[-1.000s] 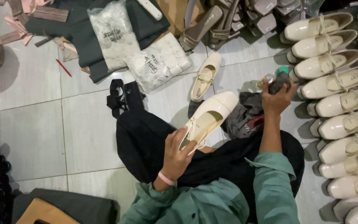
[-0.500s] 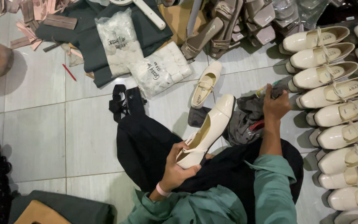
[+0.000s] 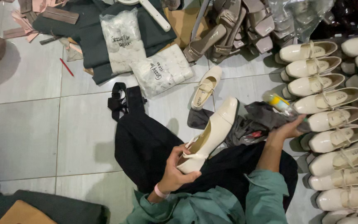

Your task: The person sits on the floor and wipes a white shoe with a gray cloth. They briefly use a lighter to inspect the sole, then continue wiping the shoe's exterior and interior before placing it back with other shoes.

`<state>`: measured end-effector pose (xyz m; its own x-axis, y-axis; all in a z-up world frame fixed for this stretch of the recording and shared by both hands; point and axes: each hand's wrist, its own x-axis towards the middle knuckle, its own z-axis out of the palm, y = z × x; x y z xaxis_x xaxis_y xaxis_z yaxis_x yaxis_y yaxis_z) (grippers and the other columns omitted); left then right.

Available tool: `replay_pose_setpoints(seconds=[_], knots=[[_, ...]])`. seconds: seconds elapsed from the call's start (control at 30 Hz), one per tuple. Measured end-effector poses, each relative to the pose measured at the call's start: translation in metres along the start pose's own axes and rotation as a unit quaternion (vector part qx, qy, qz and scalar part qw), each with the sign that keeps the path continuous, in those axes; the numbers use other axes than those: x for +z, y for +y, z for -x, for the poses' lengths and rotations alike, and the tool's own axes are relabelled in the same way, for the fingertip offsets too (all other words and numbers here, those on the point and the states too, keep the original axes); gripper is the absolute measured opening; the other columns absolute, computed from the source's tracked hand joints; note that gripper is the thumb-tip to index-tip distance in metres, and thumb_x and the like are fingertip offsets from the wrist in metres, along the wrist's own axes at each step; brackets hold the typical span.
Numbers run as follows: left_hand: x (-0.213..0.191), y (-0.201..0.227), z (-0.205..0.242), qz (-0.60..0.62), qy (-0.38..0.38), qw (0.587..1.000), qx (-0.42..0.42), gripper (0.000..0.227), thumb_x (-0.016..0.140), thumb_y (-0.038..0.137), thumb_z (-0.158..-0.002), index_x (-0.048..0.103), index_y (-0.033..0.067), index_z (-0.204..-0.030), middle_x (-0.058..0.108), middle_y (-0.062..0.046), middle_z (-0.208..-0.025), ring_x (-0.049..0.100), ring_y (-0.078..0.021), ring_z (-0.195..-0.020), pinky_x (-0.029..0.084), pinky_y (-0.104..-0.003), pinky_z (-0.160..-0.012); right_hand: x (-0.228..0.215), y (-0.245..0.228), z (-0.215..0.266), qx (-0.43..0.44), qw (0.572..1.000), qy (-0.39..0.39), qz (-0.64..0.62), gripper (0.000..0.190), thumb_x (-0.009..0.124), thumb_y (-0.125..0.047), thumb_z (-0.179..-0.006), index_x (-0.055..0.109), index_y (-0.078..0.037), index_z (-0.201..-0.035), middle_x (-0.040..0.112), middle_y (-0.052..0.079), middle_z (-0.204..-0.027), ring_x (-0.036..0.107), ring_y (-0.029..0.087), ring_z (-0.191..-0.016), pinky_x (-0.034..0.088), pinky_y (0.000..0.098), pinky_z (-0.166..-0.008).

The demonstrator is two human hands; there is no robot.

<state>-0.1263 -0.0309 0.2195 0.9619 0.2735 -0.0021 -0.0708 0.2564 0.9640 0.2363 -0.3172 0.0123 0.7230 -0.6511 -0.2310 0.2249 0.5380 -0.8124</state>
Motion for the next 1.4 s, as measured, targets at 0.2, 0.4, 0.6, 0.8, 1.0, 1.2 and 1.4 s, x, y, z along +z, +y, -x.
replay_pose_setpoints(seconds=[0.2, 0.4, 0.6, 0.8, 1.0, 1.2, 1.4], knots=[[-0.006, 0.000, 0.011, -0.039, -0.016, 0.997, 0.066, 0.061, 0.089, 0.005, -0.076, 0.051, 0.0096, -0.123, 0.045, -0.022, -0.149, 0.055, -0.0304, -0.136, 0.047, -0.040, -0.111, -0.009, -0.007, 0.016, 0.074, 0.981, -0.176, -0.022, 0.085, 0.080, -0.037, -0.083, 0.040, -0.001, -0.148, 0.052, 0.021, -0.137, 0.060, 0.037, -0.121, 0.057, 0.0533, -0.102], [-0.009, 0.003, 0.018, -0.113, 0.021, 0.991, 0.075, 0.059, 0.091, 0.007, -0.073, 0.054, 0.0098, -0.118, 0.047, -0.021, -0.148, 0.058, -0.0309, -0.134, 0.049, -0.038, -0.109, 0.004, -0.007, 0.010, 0.178, 0.982, -0.027, -0.059, 0.082, 0.081, -0.036, -0.084, 0.042, 0.005, -0.142, 0.061, 0.024, -0.140, 0.069, 0.039, -0.117, 0.058, 0.0533, -0.098], [-0.012, 0.012, 0.017, -0.076, 0.029, 0.996, 0.031, 0.066, 0.090, 0.007, -0.075, 0.051, 0.0079, -0.128, 0.055, -0.016, -0.139, 0.058, -0.0236, -0.127, 0.049, -0.036, -0.107, 0.015, 0.011, 0.028, -0.298, 0.884, -0.088, 0.349, 0.088, 0.087, -0.037, -0.095, 0.035, 0.013, -0.145, 0.062, 0.029, -0.133, 0.069, 0.038, -0.114, 0.059, 0.0426, -0.095], [-0.002, 0.017, 0.006, 0.006, 0.071, 0.997, -0.038, 0.093, 0.096, 0.018, -0.068, 0.041, 0.0034, -0.141, 0.058, -0.011, -0.130, 0.060, -0.0188, -0.119, 0.050, -0.033, -0.102, 0.015, 0.019, 0.045, -0.385, 0.770, -0.213, 0.462, 0.076, 0.089, -0.041, -0.101, 0.048, 0.014, -0.135, 0.074, 0.027, -0.106, 0.075, 0.041, -0.097, 0.059, 0.0466, -0.080], [-0.002, 0.025, -0.001, -0.064, 0.058, 0.996, 0.025, 0.096, 0.097, 0.019, -0.071, 0.039, 0.0004, -0.146, 0.052, -0.010, -0.135, 0.054, -0.0178, -0.125, 0.047, -0.033, -0.108, 0.027, 0.016, 0.040, -0.440, 0.728, -0.286, 0.441, 0.060, 0.084, -0.038, -0.107, 0.057, 0.009, -0.132, 0.074, 0.027, -0.111, 0.075, 0.043, -0.096, 0.060, 0.0467, -0.081], [0.000, 0.041, -0.002, -0.032, 0.040, 0.999, 0.014, 0.098, 0.095, 0.021, -0.072, 0.036, 0.0046, -0.149, 0.053, -0.011, -0.137, 0.055, -0.0185, -0.124, 0.048, -0.032, -0.106, 0.047, 0.019, 0.049, -0.440, 0.666, -0.310, 0.517, 0.052, 0.085, -0.039, -0.102, 0.067, 0.008, -0.115, 0.073, 0.027, -0.098, 0.071, 0.044, -0.085, 0.056, 0.0489, -0.072], [-0.003, 0.046, -0.008, -0.010, 0.075, 0.997, 0.028, 0.122, 0.095, 0.027, -0.069, 0.012, 0.0107, -0.158, 0.048, -0.010, -0.140, 0.053, -0.0193, -0.128, 0.046, -0.032, -0.108, 0.015, -0.051, 0.119, -0.418, 0.641, -0.402, 0.503, 0.023, 0.075, -0.020, -0.105, 0.072, 0.003, -0.102, 0.071, 0.023, -0.099, 0.069, 0.043, -0.087, 0.054, 0.0484, -0.076]])
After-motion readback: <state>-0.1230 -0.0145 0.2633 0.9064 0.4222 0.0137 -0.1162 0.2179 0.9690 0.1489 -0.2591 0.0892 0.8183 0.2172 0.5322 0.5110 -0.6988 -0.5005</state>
